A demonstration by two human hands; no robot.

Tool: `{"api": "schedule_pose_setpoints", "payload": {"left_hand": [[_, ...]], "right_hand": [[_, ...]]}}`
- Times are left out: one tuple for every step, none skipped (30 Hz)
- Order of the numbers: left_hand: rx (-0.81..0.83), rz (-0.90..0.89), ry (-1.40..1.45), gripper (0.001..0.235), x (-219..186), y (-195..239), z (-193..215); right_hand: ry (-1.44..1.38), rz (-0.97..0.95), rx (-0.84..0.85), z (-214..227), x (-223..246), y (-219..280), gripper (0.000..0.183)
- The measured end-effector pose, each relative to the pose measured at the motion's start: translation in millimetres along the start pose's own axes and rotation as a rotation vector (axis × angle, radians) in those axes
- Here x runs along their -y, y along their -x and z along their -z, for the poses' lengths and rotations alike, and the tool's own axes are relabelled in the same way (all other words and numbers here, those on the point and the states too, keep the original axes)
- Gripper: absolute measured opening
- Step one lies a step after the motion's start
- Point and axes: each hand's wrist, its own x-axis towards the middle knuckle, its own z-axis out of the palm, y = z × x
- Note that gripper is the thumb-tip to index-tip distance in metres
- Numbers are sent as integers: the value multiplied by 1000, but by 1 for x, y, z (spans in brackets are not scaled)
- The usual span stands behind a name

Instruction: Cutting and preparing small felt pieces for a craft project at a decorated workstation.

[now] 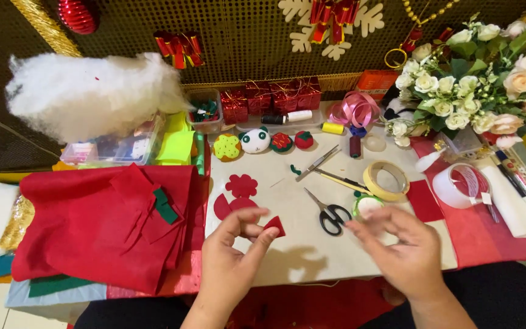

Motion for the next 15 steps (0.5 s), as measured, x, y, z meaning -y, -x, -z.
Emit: {"api": "schedule_pose_setpoints", "payload": {"left_hand": [[0, 0, -2, 26, 9, -5, -4], [1, 75, 6, 30, 18, -9, -9], [1, 151, 13, 35, 27, -13, -14], [-3, 151, 14, 35, 38, -16, -23], [11, 123, 81, 30, 50, -19, -31], [26, 94, 146, 26, 61, -23, -40], [25, 91, 145, 26, 64, -24, -44], [57, 130, 136, 28, 67, -26, -48], [89, 169, 127, 30, 70, -28, -52], [93, 167, 127, 30, 71, -31, -53], [106, 192, -65, 29, 72, -34, -53], [117, 218, -257, 29, 73, -37, -54], [118, 220, -257, 29, 61, -38, -57], [118, 320, -316, 26, 51, -38, -59], [117, 419, -375, 22, 40, -38, -60]], "right_hand": [[-1, -1, -1, 2, -10, 0, 27], [-37, -64, -5, 6, -21, -1, 9], [-72, -127, -9, 9, -31, -1, 31], [-73, -125, -6, 7, -34, -4, 31], [80, -95, -33, 5, -37, -8, 9], [232, -65, -64, 3, -40, -12, 16], [231, -63, -64, 0, -41, -15, 16], [178, -68, -74, -1, -41, -18, 11], [126, -74, -83, -3, -42, -22, 36], [128, -74, -87, -4, -45, -24, 36], [168, -61, -46, -5, -48, -26, 10], [206, -49, 0, -6, -51, -29, 15], [207, -51, 0, -7, -57, -29, 15], [233, -37, 12, -8, -64, -28, 6], [258, -24, 24, -10, -70, -26, 26]]}}
